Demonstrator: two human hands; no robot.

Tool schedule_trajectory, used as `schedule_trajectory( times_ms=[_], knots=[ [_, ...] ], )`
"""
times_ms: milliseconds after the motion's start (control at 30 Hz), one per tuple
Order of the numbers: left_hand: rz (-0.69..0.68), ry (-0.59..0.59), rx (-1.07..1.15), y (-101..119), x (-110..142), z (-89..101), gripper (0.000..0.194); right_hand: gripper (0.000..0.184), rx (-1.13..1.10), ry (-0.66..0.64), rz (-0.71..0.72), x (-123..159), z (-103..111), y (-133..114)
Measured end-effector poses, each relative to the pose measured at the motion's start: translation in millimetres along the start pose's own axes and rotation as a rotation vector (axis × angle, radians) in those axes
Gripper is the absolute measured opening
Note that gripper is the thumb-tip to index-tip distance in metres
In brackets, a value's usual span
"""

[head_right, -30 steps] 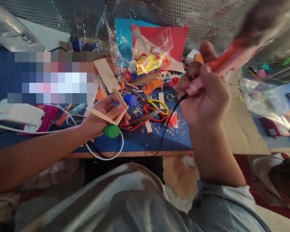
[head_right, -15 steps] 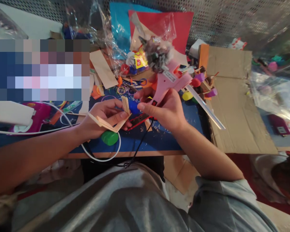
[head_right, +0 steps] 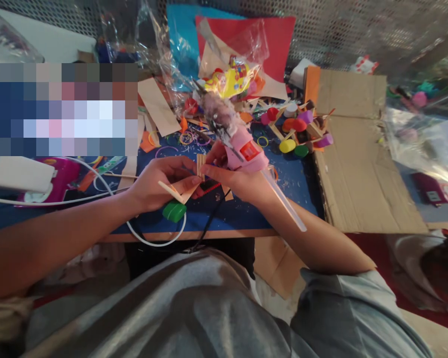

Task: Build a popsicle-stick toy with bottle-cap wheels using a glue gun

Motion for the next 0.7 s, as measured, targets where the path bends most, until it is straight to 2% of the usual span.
schedule_trajectory(
  times_ms=[233,433,700],
  knots=[
    [-0.09,0.021,0.032,5.7,-7.1,6.9,0.036,0.073,-0.236,0.19,0.01,-8.0,18.1,13.4],
    [-0.147,0.035,0.032,10.6,-8.9,10.1,0.038,0.073,-0.279,0.155,-0.067,-9.7,14.2,13.9],
    [-0.095,0.005,0.095,7.6,-7.5,7.5,0.05,0.071,-0.338,0.133,-0.116,-7.2,8.1,12.4]
  ],
)
Point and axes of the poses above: each hand's wrist, its own x-axis away from the middle knuckle, its own z-axis out of the back of the hand, y = z × x, the point moved 9 cm from there along -x, towards the middle knuckle, and after that the axes turned 5 degrees about -z, right-handed, at the moved point
